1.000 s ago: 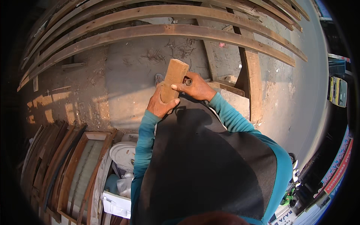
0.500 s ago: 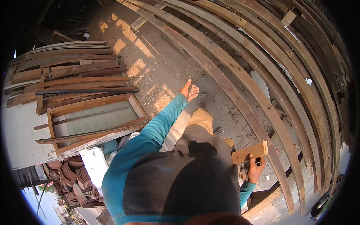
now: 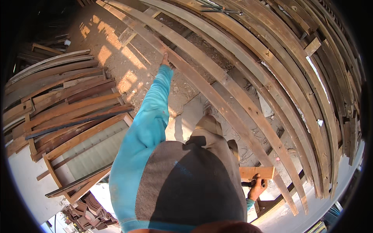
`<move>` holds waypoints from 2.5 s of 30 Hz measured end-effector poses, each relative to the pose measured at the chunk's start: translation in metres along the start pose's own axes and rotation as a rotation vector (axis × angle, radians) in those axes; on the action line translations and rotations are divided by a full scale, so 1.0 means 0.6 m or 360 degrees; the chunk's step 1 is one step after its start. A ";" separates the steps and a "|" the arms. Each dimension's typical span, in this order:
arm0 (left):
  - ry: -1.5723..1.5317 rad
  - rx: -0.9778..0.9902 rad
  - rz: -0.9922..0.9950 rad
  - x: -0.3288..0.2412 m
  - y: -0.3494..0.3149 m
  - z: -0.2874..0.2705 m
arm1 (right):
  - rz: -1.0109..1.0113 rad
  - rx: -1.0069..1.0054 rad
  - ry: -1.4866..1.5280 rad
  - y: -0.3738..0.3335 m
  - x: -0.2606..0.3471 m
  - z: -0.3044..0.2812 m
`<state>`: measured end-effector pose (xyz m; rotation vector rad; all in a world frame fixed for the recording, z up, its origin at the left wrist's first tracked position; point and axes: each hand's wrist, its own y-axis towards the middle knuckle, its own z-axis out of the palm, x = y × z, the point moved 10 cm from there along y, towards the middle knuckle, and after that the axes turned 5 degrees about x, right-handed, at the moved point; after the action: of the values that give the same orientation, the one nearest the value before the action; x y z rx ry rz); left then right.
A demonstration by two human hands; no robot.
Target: The person uses a hammer to drive a small piece of wood into a gap between long wooden planks, repeatedly striking the wood block and then using the claw of the hammer to pry and adjust the planks.
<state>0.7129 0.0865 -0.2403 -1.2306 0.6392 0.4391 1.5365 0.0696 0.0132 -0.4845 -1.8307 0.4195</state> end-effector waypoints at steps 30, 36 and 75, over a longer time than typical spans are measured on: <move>0.1084 -0.0376 0.0432 0.284 -0.189 -0.040 | -0.0290 0.0282 -0.0328 -0.054 -0.038 0.048; 0.1208 -0.0584 0.0569 0.237 -0.279 -0.138 | -0.0587 0.0421 -0.0432 -0.114 0.106 0.168; 0.2009 0.1198 0.0288 0.357 -0.529 -0.114 | -0.1155 0.1116 -0.0681 -0.221 0.463 0.843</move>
<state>1.0583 -0.0761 -0.1661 -0.5905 1.7926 -0.5042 0.9616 0.0793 0.1545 0.7833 -1.9518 0.6382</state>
